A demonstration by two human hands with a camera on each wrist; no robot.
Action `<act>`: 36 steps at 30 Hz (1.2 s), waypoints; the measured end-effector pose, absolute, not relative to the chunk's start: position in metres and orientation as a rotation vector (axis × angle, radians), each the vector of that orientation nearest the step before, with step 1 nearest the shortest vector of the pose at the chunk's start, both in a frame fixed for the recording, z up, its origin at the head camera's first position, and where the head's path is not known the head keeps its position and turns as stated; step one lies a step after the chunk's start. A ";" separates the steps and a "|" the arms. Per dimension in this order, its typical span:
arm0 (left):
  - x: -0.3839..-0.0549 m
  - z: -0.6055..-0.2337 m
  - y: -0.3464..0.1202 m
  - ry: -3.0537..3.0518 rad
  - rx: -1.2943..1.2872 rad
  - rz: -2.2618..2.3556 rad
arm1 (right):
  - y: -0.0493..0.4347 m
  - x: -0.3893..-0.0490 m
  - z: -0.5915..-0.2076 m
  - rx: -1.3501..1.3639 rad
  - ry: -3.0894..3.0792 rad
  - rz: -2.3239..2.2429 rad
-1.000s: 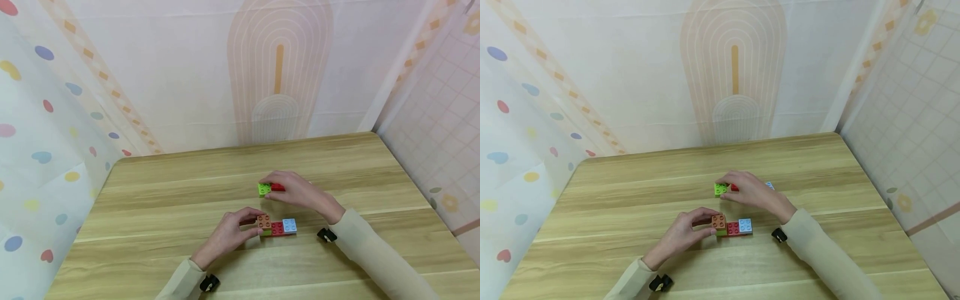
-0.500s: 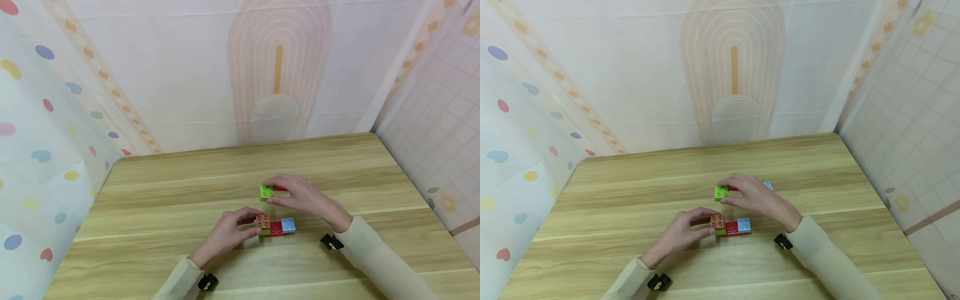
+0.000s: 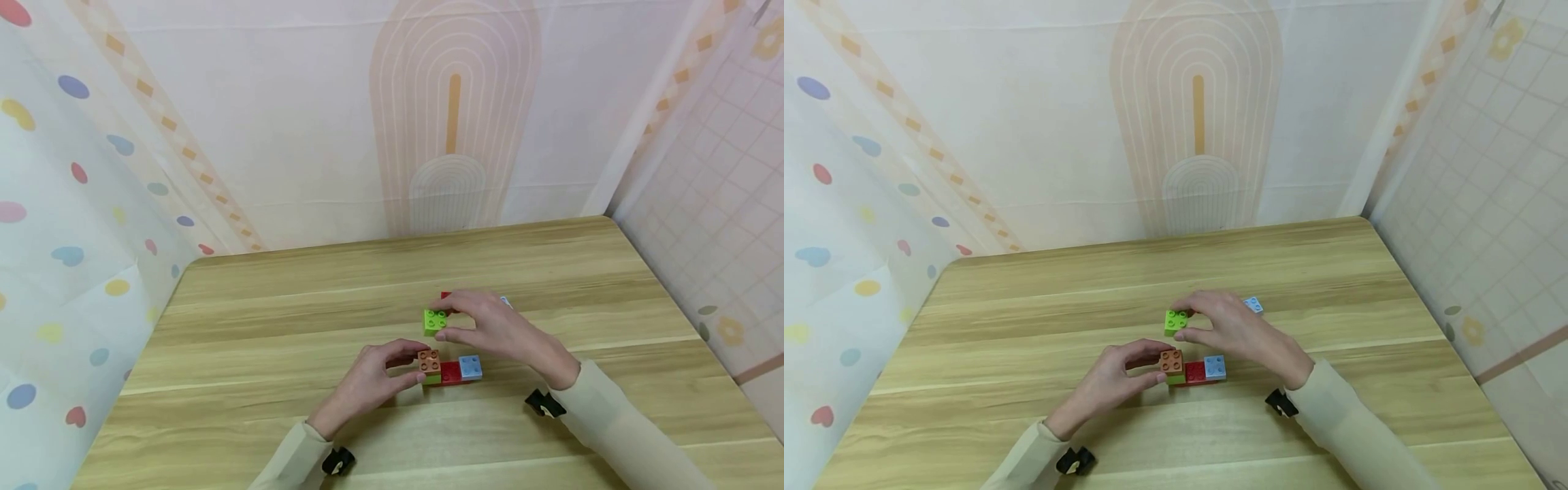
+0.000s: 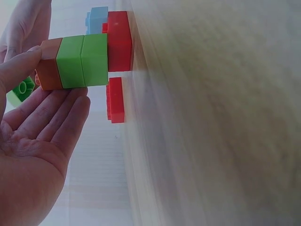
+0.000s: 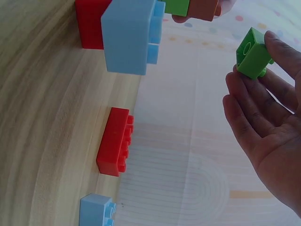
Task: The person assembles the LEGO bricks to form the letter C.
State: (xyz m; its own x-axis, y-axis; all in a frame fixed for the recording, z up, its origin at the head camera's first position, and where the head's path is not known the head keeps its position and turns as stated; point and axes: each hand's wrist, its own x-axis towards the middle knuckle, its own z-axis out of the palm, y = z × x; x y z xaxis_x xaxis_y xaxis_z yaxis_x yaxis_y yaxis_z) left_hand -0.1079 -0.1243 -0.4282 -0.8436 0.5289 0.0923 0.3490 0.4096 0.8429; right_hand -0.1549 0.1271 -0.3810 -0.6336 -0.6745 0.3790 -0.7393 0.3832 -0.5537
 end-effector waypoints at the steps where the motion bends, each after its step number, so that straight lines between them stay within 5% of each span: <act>1: -0.108 -0.428 -0.124 2.476 0.782 1.408 | 0.127 -0.154 -0.381 1.298 -2.531 1.090; 36: -0.108 -0.429 -0.123 2.492 0.750 1.367 | 0.128 -0.135 -0.391 1.321 -2.595 1.196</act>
